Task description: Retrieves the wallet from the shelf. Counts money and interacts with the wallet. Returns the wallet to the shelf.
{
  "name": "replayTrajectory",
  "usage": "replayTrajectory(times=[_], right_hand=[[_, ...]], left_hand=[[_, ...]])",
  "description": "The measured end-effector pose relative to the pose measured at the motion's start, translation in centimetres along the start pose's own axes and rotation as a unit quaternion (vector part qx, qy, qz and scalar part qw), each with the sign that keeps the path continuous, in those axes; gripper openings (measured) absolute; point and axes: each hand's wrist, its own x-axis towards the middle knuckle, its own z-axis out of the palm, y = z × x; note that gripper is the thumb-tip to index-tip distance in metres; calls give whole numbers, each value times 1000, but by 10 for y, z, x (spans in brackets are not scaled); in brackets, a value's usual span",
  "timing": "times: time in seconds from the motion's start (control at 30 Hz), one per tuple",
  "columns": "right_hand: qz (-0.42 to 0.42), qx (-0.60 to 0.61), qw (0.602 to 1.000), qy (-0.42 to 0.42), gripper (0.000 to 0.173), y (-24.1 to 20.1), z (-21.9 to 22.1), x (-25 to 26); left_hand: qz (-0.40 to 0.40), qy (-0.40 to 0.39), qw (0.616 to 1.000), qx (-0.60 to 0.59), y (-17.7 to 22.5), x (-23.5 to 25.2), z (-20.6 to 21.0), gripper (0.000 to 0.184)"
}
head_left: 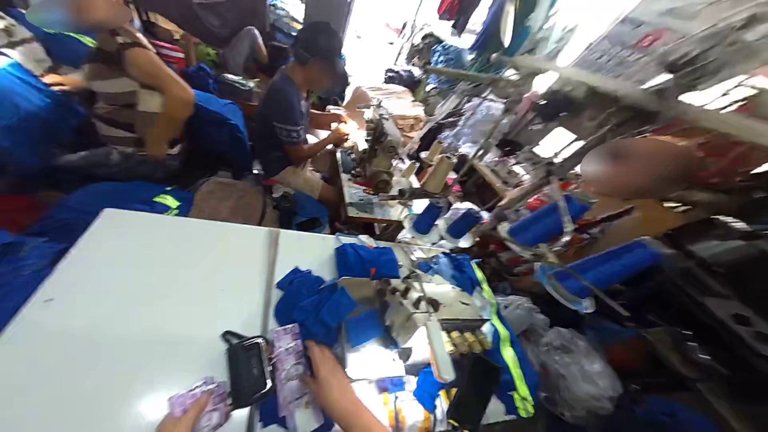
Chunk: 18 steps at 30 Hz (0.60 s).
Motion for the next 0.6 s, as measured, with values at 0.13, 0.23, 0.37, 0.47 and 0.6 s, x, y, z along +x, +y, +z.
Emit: replayTrajectory(times=[0.13, 0.23, 0.37, 0.47, 0.6], right_hand=[[-40, -9, 999, 22, 36, -16, -7, 8], [-15, 58, 996, -68, 30, -24, -5, 21], [-9, 75, 988, -137, 37, -24, 11, 36], [-19, 90, 986, -141, 37, -29, 10, 38], [-90, 93, 981, -148, 36, -39, 2, 37]], left_hand=[[61, 58, 984, 155, 17, -12, 20, 50], [115, 42, 968, 220, 29, -9, 33, 41], [142, -7, 961, 238, 42, -1, 49, 43], [137, -9, 957, 256, 44, 4, 58, 44], [140, 9, 959, 247, 36, 13, 62, 54]])
